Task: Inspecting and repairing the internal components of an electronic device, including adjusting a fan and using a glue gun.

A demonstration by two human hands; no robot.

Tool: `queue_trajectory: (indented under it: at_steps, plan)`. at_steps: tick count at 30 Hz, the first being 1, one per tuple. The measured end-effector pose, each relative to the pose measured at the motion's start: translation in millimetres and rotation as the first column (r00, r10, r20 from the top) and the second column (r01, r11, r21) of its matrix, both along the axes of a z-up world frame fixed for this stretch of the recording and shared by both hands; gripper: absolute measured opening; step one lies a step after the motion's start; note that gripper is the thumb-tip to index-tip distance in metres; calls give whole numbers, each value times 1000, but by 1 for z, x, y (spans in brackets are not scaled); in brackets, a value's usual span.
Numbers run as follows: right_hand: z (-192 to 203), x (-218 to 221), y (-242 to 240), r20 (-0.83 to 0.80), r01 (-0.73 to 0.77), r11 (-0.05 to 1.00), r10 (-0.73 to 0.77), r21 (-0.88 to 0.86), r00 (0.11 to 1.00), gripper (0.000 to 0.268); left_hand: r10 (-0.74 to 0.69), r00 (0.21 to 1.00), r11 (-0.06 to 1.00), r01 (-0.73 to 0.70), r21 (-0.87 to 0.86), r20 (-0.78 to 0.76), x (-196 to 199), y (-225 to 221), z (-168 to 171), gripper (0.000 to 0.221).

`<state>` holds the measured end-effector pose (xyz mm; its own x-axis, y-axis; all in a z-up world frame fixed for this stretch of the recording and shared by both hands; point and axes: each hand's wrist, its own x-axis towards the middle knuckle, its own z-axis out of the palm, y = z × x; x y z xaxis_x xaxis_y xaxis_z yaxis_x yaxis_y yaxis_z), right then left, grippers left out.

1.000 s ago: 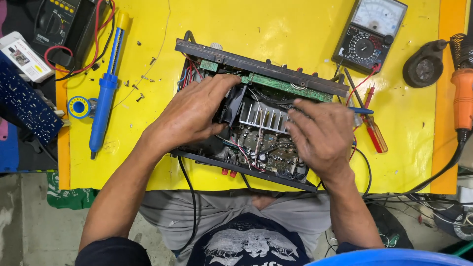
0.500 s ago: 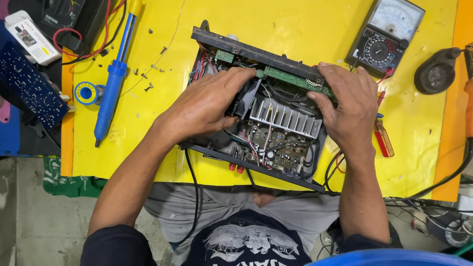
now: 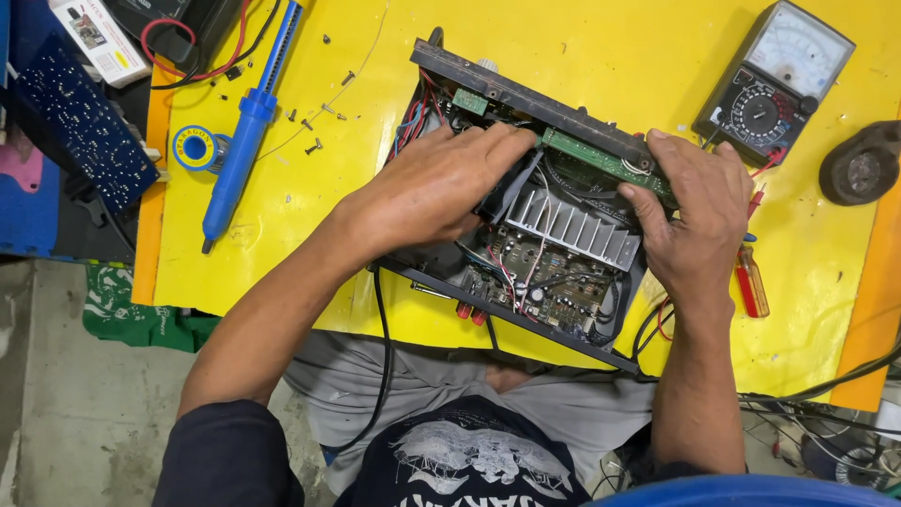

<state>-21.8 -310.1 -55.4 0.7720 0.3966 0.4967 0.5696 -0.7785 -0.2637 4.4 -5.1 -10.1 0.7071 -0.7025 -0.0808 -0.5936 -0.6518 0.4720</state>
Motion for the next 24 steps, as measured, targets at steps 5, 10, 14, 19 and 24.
queue_trajectory:
  at_steps: [5, 10, 14, 19, 24]
  plan:
    - [-1, 0, 0, 1, -5, 1000, 5, 7, 1000, 41, 0, 1000, 1000, 0, -4, 19, -3, 1, -1, 100]
    - [0, 0, 1, 13, -6, 1000, 5, 11, 1000, 41, -24, 998, 1000, 25, -16, 51, -2, 5, -3, 105]
    - [-1, -1, 0, 3, 0, 1000, 0, 19, 1000, 41, -9, 1000, 999, 9, -32, 20, -5, 4, -1, 100]
    - [-1, 0, 2, 4, -1, 999, 1, 36, 1000, 42, -6, 1000, 1000, 6, -27, 7, -5, 5, -4, 101]
    - [-1, 1, 2, 14, 1, 999, -2, 37, 1000, 42, -13, 999, 1000, 13, 0, 47, -3, 6, -3, 108]
